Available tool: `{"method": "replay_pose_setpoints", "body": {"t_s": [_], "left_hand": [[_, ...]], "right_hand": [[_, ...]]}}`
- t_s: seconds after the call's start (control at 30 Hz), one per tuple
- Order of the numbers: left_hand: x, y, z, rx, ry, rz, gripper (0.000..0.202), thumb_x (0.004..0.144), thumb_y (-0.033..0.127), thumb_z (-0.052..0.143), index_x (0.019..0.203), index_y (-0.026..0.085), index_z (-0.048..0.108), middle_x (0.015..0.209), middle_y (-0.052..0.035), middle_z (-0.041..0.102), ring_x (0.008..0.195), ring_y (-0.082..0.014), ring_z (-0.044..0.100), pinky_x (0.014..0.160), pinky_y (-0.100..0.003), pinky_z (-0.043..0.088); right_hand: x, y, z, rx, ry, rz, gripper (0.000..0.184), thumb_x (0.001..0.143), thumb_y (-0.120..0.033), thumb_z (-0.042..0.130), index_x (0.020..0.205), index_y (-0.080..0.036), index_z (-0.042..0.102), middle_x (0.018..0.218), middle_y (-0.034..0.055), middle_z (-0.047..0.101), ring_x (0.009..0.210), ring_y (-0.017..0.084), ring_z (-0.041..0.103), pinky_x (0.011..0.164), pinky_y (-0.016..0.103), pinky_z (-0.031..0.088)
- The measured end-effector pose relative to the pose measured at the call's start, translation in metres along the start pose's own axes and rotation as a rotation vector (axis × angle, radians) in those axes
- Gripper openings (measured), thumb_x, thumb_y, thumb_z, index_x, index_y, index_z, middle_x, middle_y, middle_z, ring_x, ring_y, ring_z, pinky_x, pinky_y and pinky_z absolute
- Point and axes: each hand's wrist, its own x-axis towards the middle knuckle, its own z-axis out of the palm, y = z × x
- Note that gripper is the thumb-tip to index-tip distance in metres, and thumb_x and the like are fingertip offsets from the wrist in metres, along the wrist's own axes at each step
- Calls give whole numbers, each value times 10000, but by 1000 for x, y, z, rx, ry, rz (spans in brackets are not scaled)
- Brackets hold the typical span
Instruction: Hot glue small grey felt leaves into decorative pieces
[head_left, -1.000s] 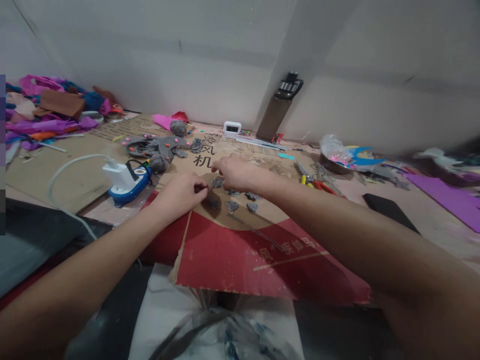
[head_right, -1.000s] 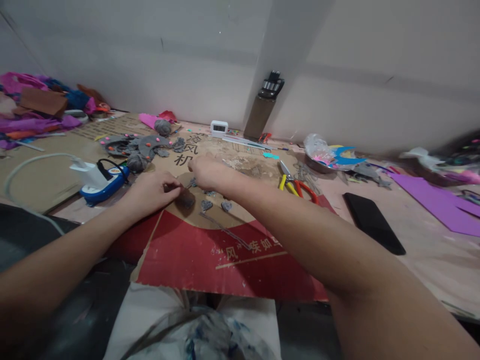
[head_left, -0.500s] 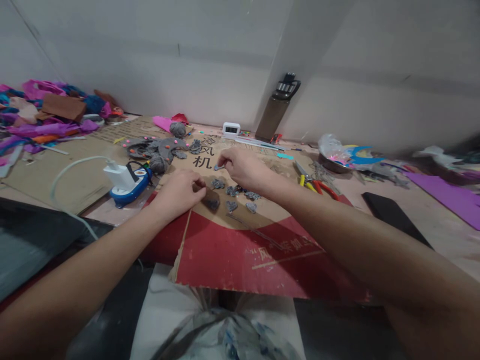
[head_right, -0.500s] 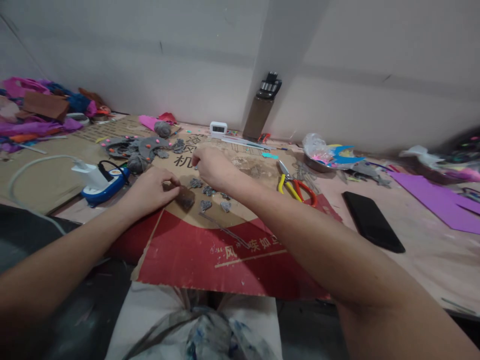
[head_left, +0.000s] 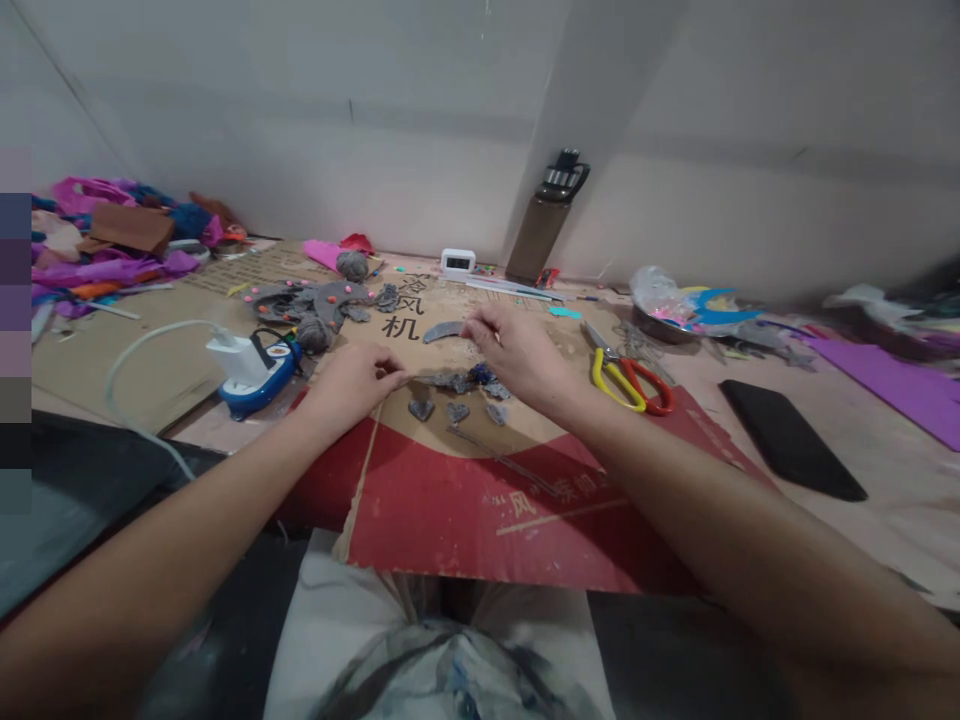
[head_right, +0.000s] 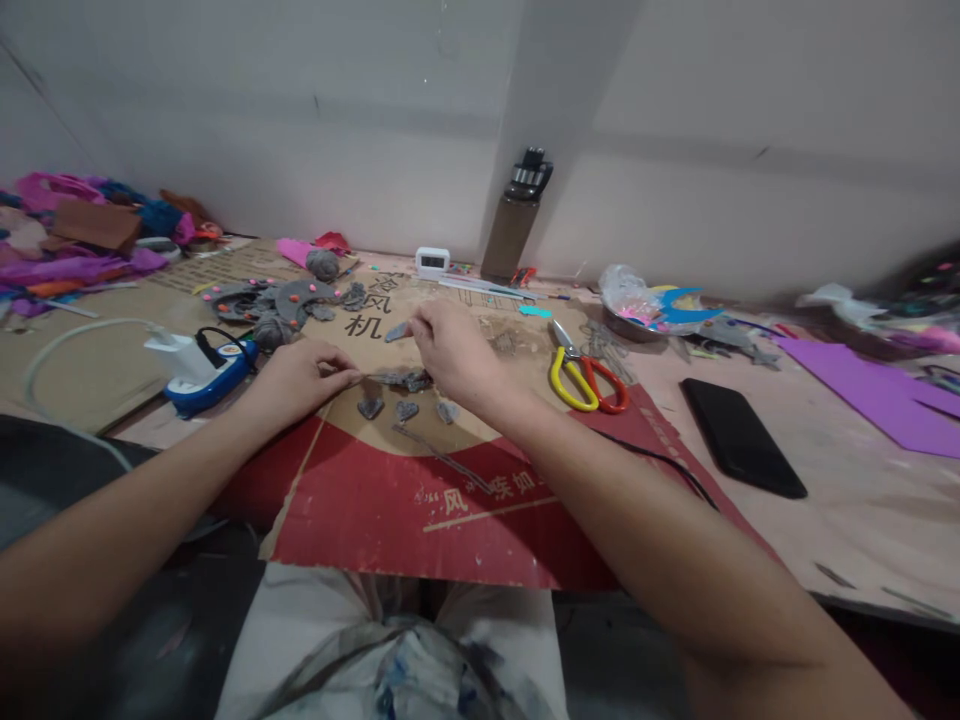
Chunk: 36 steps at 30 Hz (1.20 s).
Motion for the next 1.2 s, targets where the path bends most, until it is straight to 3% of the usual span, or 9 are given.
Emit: {"method": "replay_pose_setpoints", "body": {"t_s": [0.27, 0.37, 0.5, 0.57, 0.83, 1.03, 1.2], "left_hand": [[-2, 4, -1, 11, 97, 20, 232, 801, 374, 561, 776, 199, 711, 859, -52, 713, 853, -221, 616, 789, -327, 452], [-2, 6, -2, -5, 150, 121, 251, 797, 389, 577, 876, 191, 708, 961, -63, 693, 980, -234, 581, 925, -360, 413], [2, 12, -3, 32, 90, 231, 367, 770, 377, 602, 1079, 193, 672, 1075, -73, 657, 1101, -264, 508, 1012, -417, 346], [4, 14, -3, 47, 58, 213, 360, 757, 364, 602, 1062, 190, 678, 1043, -74, 658, 1090, -267, 507, 993, -412, 364], [2, 10, -19, 52, 24, 24, 263, 786, 378, 547, 715, 193, 720, 817, -73, 711, 822, -237, 615, 831, -364, 456], [1, 7, -27, 95, 44, -40, 206, 764, 355, 585, 748, 213, 734, 787, -68, 727, 755, -233, 633, 761, -340, 476], [2, -4, -22, 83, -9, -75, 251, 771, 402, 571, 763, 197, 716, 768, -71, 720, 709, -222, 632, 688, -322, 470]], "right_hand": [[14, -3, 13, 47, -68, -44, 142, 855, -198, 503, 826, -193, 642, 796, 36, 650, 740, 155, 543, 682, 298, 385], [16, -8, 12, 64, -88, -40, 137, 851, -207, 503, 848, -191, 639, 796, 37, 650, 724, 150, 536, 675, 299, 386], [10, -9, 8, 80, -90, -31, 102, 832, -212, 529, 835, -185, 627, 779, 28, 631, 708, 141, 529, 668, 291, 383], [7, -8, 8, 72, -86, -28, 95, 826, -216, 536, 818, -182, 625, 780, 28, 627, 710, 141, 527, 665, 290, 382], [3, -4, 12, 51, -58, -35, 206, 820, -144, 450, 849, -189, 649, 818, 46, 647, 762, 160, 548, 710, 304, 401], [-1, -2, 18, 64, -56, 26, 292, 759, -62, 403, 863, -187, 646, 902, 56, 667, 827, 170, 565, 757, 311, 410], [-5, 0, 14, 105, -3, 18, 308, 703, -38, 367, 759, -178, 636, 824, 31, 659, 792, 160, 570, 750, 304, 403]]}}
